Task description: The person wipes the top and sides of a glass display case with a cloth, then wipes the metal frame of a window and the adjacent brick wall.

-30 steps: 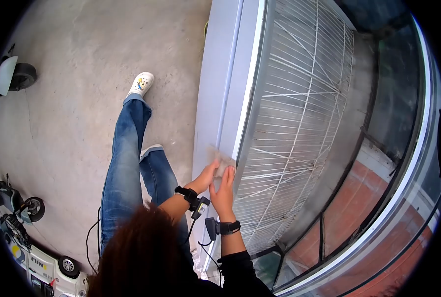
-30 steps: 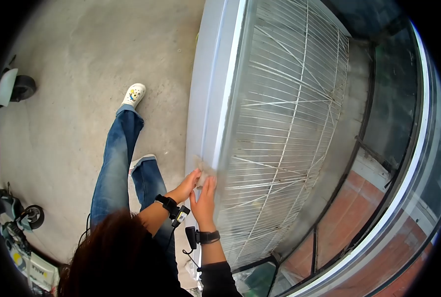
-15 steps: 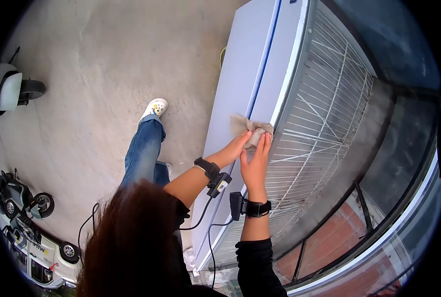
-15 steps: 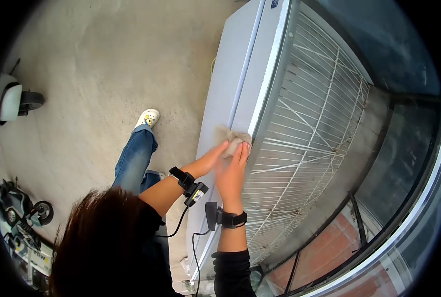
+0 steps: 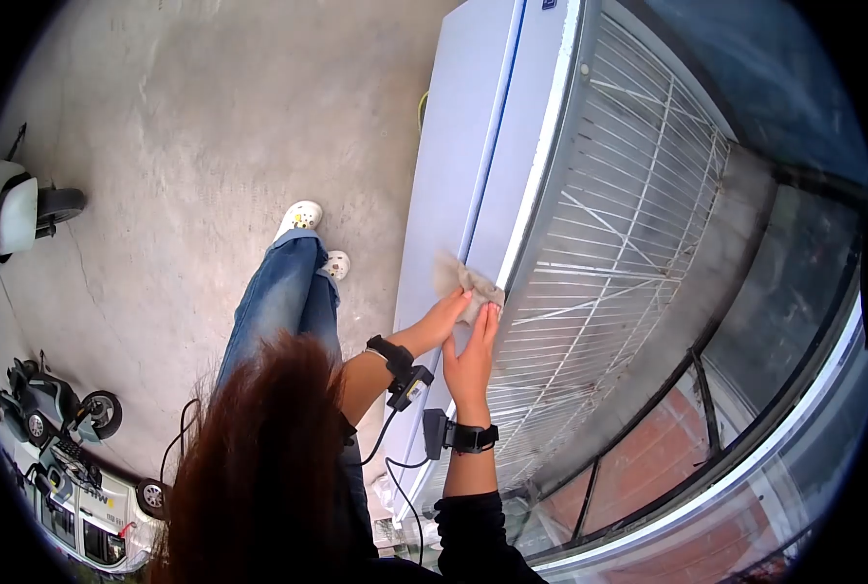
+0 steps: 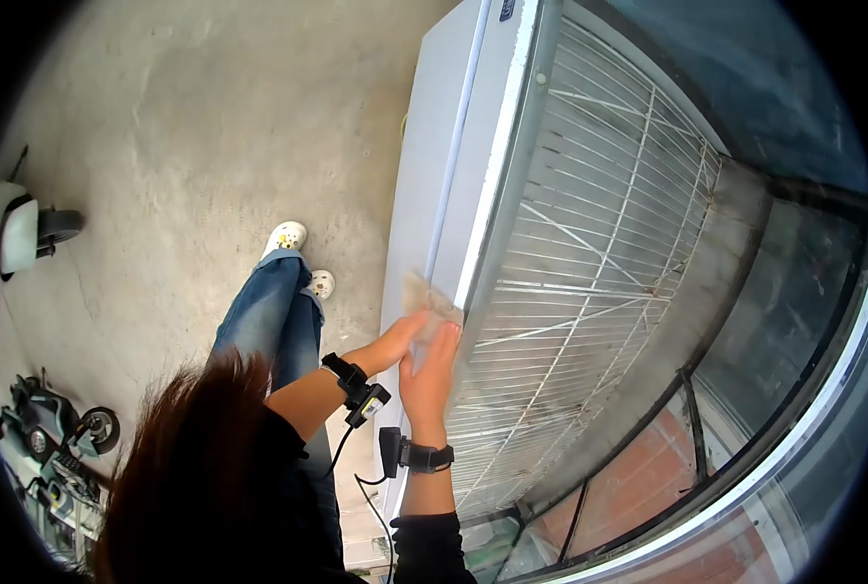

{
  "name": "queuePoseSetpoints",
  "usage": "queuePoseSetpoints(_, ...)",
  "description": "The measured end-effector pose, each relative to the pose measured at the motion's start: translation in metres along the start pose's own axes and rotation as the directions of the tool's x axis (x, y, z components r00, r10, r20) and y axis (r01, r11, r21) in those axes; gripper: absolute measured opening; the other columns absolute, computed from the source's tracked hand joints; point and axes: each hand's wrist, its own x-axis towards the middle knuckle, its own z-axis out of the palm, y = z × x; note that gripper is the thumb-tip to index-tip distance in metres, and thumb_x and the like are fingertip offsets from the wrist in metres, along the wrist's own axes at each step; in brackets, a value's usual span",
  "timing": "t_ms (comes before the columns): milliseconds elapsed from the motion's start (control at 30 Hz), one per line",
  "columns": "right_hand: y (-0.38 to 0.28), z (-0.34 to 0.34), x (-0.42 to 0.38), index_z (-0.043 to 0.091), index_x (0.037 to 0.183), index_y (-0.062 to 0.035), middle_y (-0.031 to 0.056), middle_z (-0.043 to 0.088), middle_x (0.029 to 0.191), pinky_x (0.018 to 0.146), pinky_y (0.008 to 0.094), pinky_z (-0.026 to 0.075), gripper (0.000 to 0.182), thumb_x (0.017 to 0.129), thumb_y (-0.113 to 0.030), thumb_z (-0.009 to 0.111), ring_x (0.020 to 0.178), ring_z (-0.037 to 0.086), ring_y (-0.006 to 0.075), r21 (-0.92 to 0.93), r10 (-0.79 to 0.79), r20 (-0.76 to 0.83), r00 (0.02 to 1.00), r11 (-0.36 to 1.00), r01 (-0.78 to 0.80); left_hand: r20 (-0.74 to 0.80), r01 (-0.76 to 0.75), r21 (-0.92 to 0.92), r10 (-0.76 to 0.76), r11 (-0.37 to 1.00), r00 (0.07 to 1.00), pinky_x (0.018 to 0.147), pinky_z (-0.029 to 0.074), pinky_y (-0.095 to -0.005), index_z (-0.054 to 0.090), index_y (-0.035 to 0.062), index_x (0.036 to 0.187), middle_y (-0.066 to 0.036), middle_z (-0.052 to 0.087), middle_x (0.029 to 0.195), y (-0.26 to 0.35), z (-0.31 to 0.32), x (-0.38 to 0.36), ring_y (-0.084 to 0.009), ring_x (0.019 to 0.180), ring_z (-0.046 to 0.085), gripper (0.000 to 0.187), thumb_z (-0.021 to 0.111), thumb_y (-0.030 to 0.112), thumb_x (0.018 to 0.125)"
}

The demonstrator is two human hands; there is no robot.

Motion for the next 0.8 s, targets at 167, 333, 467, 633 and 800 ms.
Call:
queuePoseSetpoints(167, 0.012, 0.011, -0.03, 0.023, 0.125, 0.0074, 0.0256, 0.021, 0.13, 0.1, 0.0382, 0.019, 0.063, 0.074, -0.011, 0.055, 0.123, 0.018, 0.037, -0.019, 0.04, 0.021, 0.999, 0.999, -0.04, -0.017, 0.067, 0.001, -0.067, 0.998, 0.998, 0.093, 0.027, -0.0272, 0.043, -0.0021, 0.116, -0.007, 0.047, 0.115, -0.027, 0.008, -0.026, -0.0153, 0.107, 0.04, 0.046, 0.027, 0.033, 0.09)
queuePoseSetpoints(333, 0.002, 0.006, -0.009, 0.024, 0.124, 0.0073, 0.025, 0.022, 0.13, 0.1, 0.0378, 0.019, 0.06, 0.074, -0.009, 0.054, 0.123, 0.019, 0.0366, 0.017, 0.008, -0.046, 0.999, 1.0, -0.007, -0.047, 0.048, -0.061, -0.051, 0.997, 0.998, 0.091, 0.028, -0.0248, 0.04, 0.0019, 0.114, -0.007, 0.047, 0.109, 0.011, 0.003, 0.007, -0.0139, 0.103, 0.042, 0.041, 0.031, 0.034, 0.09)
queuePoseSetpoints(467, 0.01, 0.008, 0.0, 0.025, 0.124, 0.0075, 0.0227, 0.023, 0.13, 0.1, 0.0366, 0.02, 0.056, 0.076, -0.006, 0.051, 0.122, 0.022, 0.0352, 0.113, -0.071, -0.112, 0.991, 0.99, 0.084, -0.162, -0.1, 0.147, 0.123, 0.984, 0.979, 0.093, 0.025, -0.0289, 0.047, -0.0016, 0.11, -0.008, 0.049, 0.11, 0.037, 0.008, 0.018, -0.0168, 0.106, 0.039, 0.051, 0.029, 0.041, 0.088)
queuePoseSetpoints(633, 0.02, 0.013, -0.011, 0.025, 0.125, 0.0069, 0.0216, 0.022, 0.131, 0.1, 0.0354, 0.021, 0.057, 0.076, -0.007, 0.052, 0.123, 0.022, 0.0335, 0.177, -0.1, -0.094, 0.991, 0.978, 0.115, -0.057, 0.016, 0.167, -0.006, 0.986, 0.998, 0.092, 0.024, -0.0277, 0.046, -0.0008, 0.111, -0.008, 0.047, 0.11, 0.027, 0.013, -0.012, -0.0159, 0.104, 0.037, 0.053, 0.03, 0.044, 0.087)
queuePoseSetpoints(800, 0.024, 0.019, -0.033, 0.024, 0.125, 0.0071, 0.0241, 0.021, 0.131, 0.1, 0.0381, 0.019, 0.06, 0.075, -0.008, 0.054, 0.123, 0.019, 0.0363, 0.19, -0.062, -0.07, 0.996, 0.979, 0.074, -0.05, 0.093, -0.01, -0.093, 0.996, 0.994, 0.086, 0.026, -0.0247, 0.045, 0.0025, 0.109, -0.003, 0.045, 0.104, -0.006, 0.021, -0.036, -0.0107, 0.096, 0.036, 0.048, 0.034, 0.044, 0.086)
